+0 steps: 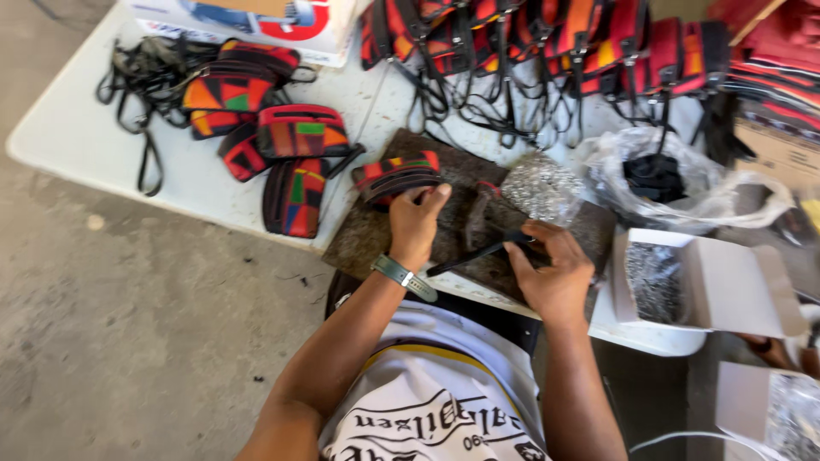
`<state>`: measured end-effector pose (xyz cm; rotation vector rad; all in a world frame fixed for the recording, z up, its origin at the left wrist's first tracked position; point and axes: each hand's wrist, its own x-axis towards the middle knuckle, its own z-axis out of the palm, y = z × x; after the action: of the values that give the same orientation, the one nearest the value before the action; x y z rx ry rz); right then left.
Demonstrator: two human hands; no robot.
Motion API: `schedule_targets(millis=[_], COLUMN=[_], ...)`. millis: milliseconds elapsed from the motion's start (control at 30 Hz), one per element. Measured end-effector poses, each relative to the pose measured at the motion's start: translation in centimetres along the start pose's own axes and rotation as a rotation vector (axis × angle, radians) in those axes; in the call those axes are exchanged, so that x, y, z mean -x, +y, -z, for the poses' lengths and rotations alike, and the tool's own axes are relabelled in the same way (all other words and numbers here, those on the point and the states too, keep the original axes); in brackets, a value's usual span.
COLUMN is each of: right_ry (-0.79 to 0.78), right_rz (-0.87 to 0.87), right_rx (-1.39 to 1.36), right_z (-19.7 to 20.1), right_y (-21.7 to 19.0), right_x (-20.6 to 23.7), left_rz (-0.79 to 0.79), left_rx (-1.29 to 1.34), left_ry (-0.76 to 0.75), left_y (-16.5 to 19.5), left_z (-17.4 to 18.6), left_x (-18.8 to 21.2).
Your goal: The person attaches black straps to small colorful fabric pouches at a work table. They thread the strap end through a metal ring on the pouch, hammer the fastener closed on a wooden block, then set the finished pouch on the table and pick up the next one.
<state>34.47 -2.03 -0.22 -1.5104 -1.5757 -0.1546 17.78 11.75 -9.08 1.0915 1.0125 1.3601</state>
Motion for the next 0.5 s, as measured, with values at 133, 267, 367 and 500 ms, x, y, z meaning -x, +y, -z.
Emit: schedule_targets(millis=[133,267,367,500], right_ry=[0.007,-0.014,0.031,-0.032], right_rz=[-0.203,-0.373,-0.393,-0.458], right_rx=[-0.195,-0.331,-0.594,-0.766], right_z=[-0.3,-0.5,-0.6,-1.6], right_y=[1.3,2.6,3.4,3.2], right_x=[0.6,1.4,1.5,1.5], left_rz=[0.004,-0.019,-0.177,-0.145], left_rx=[-0.114,-0.224,-0.439,-0.162], left_ry=[0.026,0.058,0.089,-0.061], left_y=[-0.7,-0.1,1.7,5.2], left_z=[-0.4,-0.5,-0.2,1.3], left_x=[-1.1,-2.7,-2.9,-0.6])
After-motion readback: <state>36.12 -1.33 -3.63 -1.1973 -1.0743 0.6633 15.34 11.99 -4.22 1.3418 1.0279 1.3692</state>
